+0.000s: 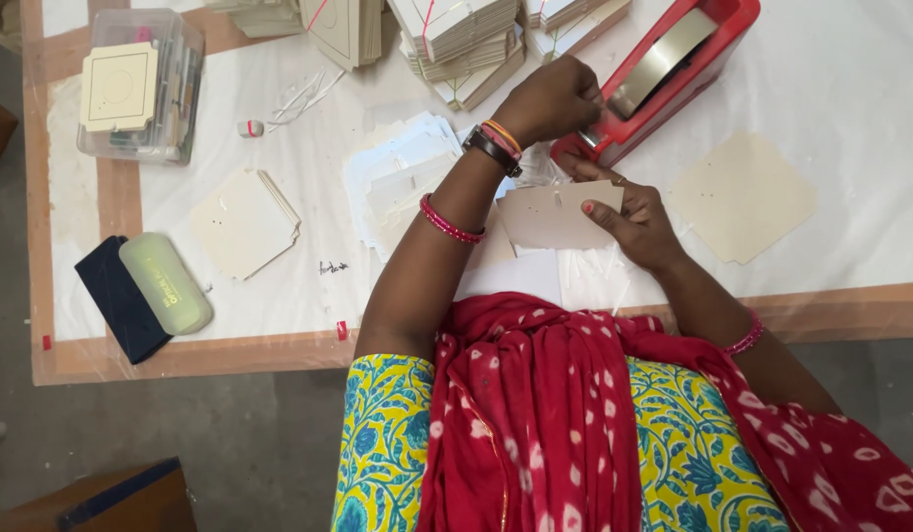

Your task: The person assembles a stack of paper cards by picking up individual cards, aligning them, and using a tape dispenser to apply tape to the stack.

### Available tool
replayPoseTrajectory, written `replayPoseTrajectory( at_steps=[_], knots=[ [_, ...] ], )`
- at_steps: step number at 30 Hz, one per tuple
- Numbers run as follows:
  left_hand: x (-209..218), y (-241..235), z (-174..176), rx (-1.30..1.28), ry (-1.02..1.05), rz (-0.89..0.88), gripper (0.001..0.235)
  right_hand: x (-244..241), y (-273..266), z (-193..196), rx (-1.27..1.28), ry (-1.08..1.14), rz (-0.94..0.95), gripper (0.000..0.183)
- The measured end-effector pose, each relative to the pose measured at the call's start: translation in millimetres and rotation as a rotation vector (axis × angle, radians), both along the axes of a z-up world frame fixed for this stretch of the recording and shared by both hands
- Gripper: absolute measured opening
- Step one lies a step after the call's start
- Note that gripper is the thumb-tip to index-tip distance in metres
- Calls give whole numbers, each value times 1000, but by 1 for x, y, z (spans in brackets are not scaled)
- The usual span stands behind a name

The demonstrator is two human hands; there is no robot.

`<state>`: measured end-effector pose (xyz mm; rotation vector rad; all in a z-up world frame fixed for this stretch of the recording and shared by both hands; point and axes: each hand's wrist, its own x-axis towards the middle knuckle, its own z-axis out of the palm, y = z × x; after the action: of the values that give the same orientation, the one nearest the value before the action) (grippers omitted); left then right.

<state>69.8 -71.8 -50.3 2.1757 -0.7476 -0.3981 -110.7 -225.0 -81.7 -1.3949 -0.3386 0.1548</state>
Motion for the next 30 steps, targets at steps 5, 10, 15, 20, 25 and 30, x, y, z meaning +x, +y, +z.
replayPoseTrajectory(
  at_steps=[5,10,15,20,25,30],
  knots=[
    [-4,-3,6,-120,44,20,13,1,0,-5,-13,-6,-17,42],
    [-9,0,8,-375,129,-31,7,1,2,-1,-11,35,-25,47],
    [-26,12,31,-245,67,149,37,1,4,6,-1,20,-11,48],
    [-42,28,29,-331,229,159,39,2,2,2,-8,10,0,49],
    [-49,39,7,-417,302,181,38,2,0,1,-51,-5,-4,46],
    [-50,38,-12,-374,329,204,42,1,2,8,-7,2,29,50]
  ],
)
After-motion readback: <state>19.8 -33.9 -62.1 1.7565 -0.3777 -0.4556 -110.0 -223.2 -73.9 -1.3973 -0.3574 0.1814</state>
